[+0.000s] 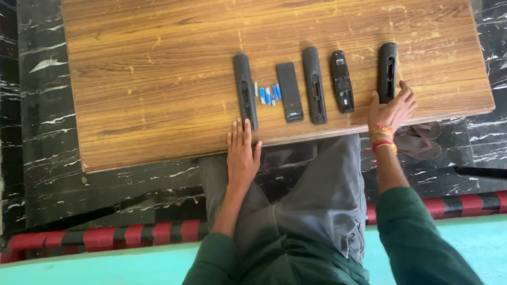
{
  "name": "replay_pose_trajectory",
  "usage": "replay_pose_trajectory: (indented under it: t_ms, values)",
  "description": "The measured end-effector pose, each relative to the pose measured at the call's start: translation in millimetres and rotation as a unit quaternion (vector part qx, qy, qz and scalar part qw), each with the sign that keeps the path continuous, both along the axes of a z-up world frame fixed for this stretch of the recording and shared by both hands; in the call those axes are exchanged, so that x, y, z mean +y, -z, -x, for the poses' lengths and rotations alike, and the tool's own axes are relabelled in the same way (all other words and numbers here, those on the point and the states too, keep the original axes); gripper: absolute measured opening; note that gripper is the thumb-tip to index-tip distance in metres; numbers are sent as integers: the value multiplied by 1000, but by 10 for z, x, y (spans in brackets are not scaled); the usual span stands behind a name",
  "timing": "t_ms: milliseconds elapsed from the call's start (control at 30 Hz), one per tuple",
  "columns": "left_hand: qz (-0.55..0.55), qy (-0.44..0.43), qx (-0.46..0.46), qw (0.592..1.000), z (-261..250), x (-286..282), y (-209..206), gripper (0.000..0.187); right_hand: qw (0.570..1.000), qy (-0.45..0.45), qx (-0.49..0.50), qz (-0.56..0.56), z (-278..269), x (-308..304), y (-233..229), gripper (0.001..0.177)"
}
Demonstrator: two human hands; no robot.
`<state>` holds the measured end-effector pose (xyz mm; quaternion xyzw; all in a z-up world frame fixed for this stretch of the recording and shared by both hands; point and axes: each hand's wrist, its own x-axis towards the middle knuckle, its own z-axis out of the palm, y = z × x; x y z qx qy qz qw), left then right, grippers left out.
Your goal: The person inserts batteries into several remote control housings laid out on a wooden table. They pick up each battery, place it into the battery compartment of a remote, and then set the remote back down. The person repeats this process for multiple remotes.
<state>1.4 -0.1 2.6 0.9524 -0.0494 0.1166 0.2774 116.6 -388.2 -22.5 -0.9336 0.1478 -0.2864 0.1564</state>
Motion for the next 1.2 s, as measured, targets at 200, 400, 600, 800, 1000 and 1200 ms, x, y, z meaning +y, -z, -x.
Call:
replay_pose_trajectory:
  t_ms: [200,400,600,800,1000,1200]
  values:
    - [6,-3,1,1000,-12,-5,9,71,998,-33,43,-16,31,-144,74,70]
    - [7,-4,-19,1000,0,8,30,70,999,-32,24,-23,37,-163,211,67]
    - [28,-11,-12,999,24,2,42,69,998,-26,46,-15,67,-185,230,70]
    - [27,-8,-19,999,16,5,72,70,992,-78,-4,-102,148,-160,335,81]
    - [30,-7,-8,1000,13,12,87,72,980,-88,-43,-171,418,-52,468,73]
    - [30,-8,-11,999,12,7,71,72,997,-30,-16,-68,199,-97,348,84]
